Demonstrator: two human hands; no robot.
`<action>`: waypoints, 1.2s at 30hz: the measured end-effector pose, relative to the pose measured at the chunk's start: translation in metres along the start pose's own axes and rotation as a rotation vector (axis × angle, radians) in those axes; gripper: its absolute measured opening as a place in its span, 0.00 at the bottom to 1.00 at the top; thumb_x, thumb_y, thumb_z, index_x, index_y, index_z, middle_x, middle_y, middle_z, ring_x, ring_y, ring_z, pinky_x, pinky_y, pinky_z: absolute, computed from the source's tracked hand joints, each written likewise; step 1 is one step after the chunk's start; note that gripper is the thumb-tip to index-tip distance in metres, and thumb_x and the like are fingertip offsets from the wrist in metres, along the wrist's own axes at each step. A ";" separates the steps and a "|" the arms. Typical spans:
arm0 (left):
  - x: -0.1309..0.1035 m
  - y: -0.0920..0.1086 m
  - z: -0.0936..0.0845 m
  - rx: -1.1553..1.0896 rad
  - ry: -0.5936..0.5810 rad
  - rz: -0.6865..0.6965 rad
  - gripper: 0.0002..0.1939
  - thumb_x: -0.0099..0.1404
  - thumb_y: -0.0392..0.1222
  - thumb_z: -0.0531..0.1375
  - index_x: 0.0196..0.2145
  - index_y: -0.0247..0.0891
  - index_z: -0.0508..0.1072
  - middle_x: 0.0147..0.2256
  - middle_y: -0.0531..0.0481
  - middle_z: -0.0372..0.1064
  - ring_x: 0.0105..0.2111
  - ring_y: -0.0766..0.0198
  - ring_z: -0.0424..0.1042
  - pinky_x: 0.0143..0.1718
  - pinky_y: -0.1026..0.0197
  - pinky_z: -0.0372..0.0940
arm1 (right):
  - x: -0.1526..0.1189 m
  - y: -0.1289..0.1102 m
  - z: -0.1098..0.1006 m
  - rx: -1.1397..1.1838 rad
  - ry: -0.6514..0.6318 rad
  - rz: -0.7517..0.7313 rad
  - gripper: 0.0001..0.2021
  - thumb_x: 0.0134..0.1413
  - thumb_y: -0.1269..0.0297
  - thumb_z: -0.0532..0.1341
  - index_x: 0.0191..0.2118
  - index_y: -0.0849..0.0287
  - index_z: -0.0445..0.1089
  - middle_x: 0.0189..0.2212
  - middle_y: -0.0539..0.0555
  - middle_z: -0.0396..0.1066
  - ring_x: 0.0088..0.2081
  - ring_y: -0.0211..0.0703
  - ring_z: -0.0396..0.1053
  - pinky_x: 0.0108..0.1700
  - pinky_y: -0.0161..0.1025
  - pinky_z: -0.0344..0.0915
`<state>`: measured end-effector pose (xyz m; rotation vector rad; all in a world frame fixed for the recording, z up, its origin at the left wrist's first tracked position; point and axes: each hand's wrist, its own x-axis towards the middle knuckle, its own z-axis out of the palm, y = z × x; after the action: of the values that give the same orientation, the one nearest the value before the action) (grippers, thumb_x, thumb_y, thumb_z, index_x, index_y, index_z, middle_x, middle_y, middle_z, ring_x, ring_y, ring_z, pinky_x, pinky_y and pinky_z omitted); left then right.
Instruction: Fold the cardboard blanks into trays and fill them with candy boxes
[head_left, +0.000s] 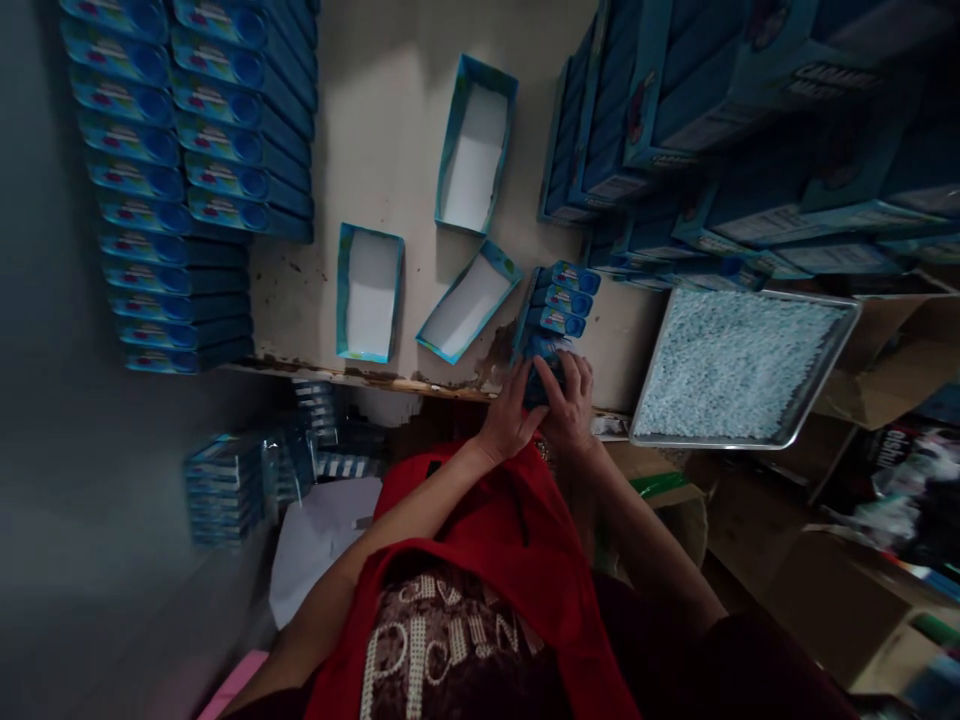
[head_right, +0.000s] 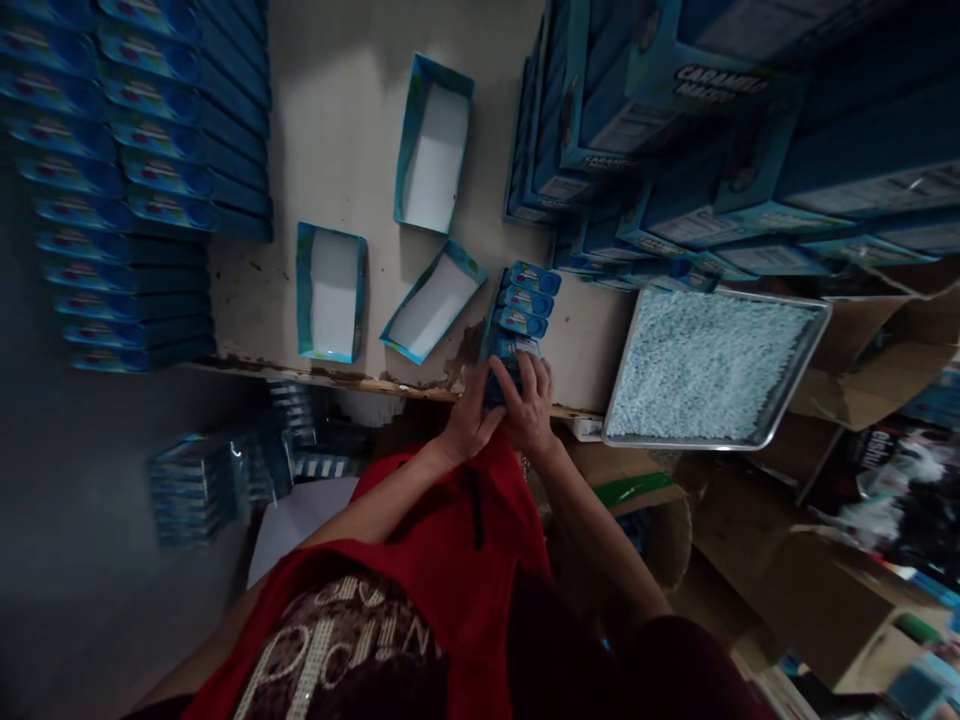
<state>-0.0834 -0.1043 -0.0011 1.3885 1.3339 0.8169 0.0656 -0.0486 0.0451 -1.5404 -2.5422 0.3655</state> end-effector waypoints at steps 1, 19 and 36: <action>0.000 0.000 0.002 0.007 0.032 -0.017 0.42 0.80 0.53 0.50 0.80 0.38 0.35 0.77 0.30 0.45 0.78 0.47 0.47 0.76 0.38 0.53 | 0.001 0.000 0.001 0.015 -0.012 -0.014 0.29 0.67 0.59 0.59 0.72 0.53 0.65 0.68 0.66 0.59 0.71 0.65 0.55 0.73 0.69 0.56; 0.016 -0.015 -0.004 0.056 0.222 0.046 0.34 0.82 0.46 0.49 0.79 0.41 0.45 0.77 0.34 0.49 0.79 0.49 0.46 0.77 0.39 0.51 | 0.004 -0.006 0.026 -0.060 0.022 0.008 0.31 0.68 0.66 0.56 0.74 0.47 0.63 0.70 0.62 0.61 0.73 0.59 0.57 0.74 0.63 0.57; 0.033 -0.015 -0.070 0.106 0.466 -0.179 0.32 0.79 0.56 0.55 0.73 0.38 0.61 0.68 0.33 0.66 0.69 0.49 0.66 0.70 0.43 0.65 | 0.123 -0.041 -0.039 0.014 -0.218 -0.028 0.31 0.70 0.46 0.58 0.70 0.57 0.67 0.71 0.70 0.63 0.74 0.71 0.56 0.71 0.74 0.56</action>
<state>-0.1481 -0.0593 -0.0020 1.1749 1.8532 0.9969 -0.0163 0.0472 0.0937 -1.5350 -2.7123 0.5754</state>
